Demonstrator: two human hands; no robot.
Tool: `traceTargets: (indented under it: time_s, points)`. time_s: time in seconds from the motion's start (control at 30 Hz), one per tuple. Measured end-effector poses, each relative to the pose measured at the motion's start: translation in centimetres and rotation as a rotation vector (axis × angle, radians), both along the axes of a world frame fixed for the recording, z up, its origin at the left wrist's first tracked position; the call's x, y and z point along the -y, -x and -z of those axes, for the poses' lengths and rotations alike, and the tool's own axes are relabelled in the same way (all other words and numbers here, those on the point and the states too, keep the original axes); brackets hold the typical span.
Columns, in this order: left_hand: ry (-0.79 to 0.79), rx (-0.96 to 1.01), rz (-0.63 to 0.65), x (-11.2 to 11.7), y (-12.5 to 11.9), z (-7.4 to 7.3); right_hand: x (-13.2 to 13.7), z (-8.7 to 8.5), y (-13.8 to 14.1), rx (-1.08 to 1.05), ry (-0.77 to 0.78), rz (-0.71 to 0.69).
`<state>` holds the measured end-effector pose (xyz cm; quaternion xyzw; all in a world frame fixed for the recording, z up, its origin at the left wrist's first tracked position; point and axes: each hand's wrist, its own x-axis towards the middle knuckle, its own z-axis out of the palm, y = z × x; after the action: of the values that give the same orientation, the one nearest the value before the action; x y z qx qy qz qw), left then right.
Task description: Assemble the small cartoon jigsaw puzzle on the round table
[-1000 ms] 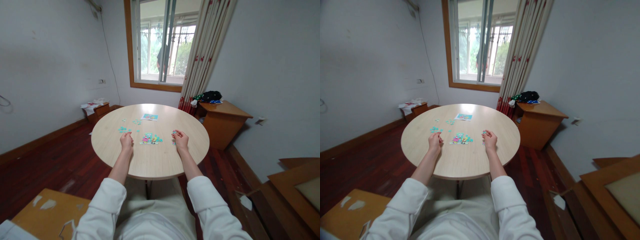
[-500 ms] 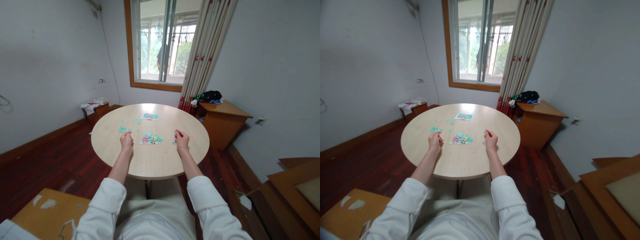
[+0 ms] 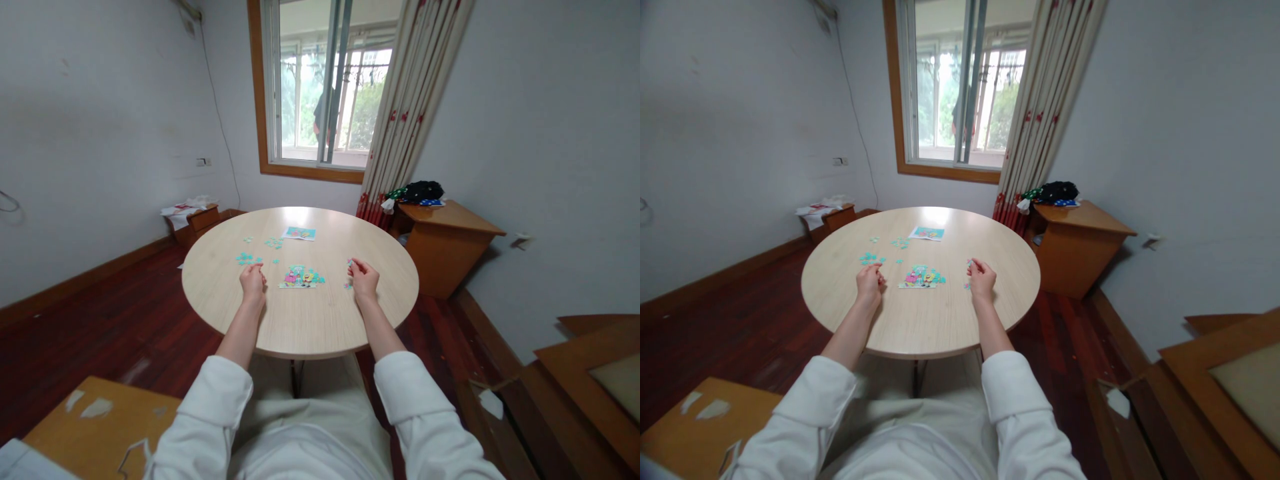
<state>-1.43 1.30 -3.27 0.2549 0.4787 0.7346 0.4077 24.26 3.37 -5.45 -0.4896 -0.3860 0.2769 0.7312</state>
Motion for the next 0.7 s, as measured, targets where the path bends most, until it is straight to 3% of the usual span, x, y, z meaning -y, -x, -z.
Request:
traceTargets:
  time_s: [0.7]
  points:
    - [0.0,0.007,0.013,-0.09,0.11,0.14,0.78,-0.73,0.5,-0.037,-0.014,-0.035]
